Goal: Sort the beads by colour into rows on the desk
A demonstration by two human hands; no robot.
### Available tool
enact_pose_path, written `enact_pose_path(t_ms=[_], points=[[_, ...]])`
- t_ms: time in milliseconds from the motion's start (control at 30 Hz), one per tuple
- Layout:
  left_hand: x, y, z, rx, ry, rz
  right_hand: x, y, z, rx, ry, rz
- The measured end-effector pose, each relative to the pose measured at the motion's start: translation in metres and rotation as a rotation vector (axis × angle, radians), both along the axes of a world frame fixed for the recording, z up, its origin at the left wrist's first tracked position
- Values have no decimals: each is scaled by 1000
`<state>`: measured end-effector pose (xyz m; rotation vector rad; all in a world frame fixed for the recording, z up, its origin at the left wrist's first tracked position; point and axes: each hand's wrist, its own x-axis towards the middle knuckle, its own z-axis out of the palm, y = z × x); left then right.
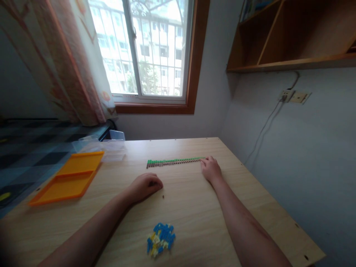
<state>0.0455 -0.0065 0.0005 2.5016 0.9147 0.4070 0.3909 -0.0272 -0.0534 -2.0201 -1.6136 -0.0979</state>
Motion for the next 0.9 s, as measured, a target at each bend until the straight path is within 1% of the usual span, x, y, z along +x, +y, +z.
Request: enact_pose_path(t_ms=[133, 200, 233, 267, 300, 400, 467, 533, 600, 667, 900], points=[[0, 0, 0, -4, 8, -4, -2, -1, 5, 34, 49, 2], [0, 0, 0, -5, 13, -11, -8, -6, 13, 60, 70, 51], [-1, 0, 0, -3, 14, -18, -13, -11, 18, 74, 79, 99], [-1, 0, 0, -1, 13, -28, -21, -16, 25, 82, 85, 184], [-1, 0, 0, 1, 13, -39, -30, -22, 31, 79, 85, 308], [-1, 0, 0, 15, 10, -65, -65, -45, 47, 43, 78, 607], [-2, 0, 0, 24, 9, -66, -90, -58, 52, 3, 84, 744], [-2, -1, -1, 32, 8, -48, -112, -68, 52, -17, 68, 839], [-1, -1, -2, 35, 7, -29, -126, -72, 50, -29, 36, 897], [-1, -2, -2, 39, 2, -20, -134, -72, 47, -30, 10, 928], [-1, -1, -2, 26, 4, -8, -134, -64, 41, -15, 4, 927]])
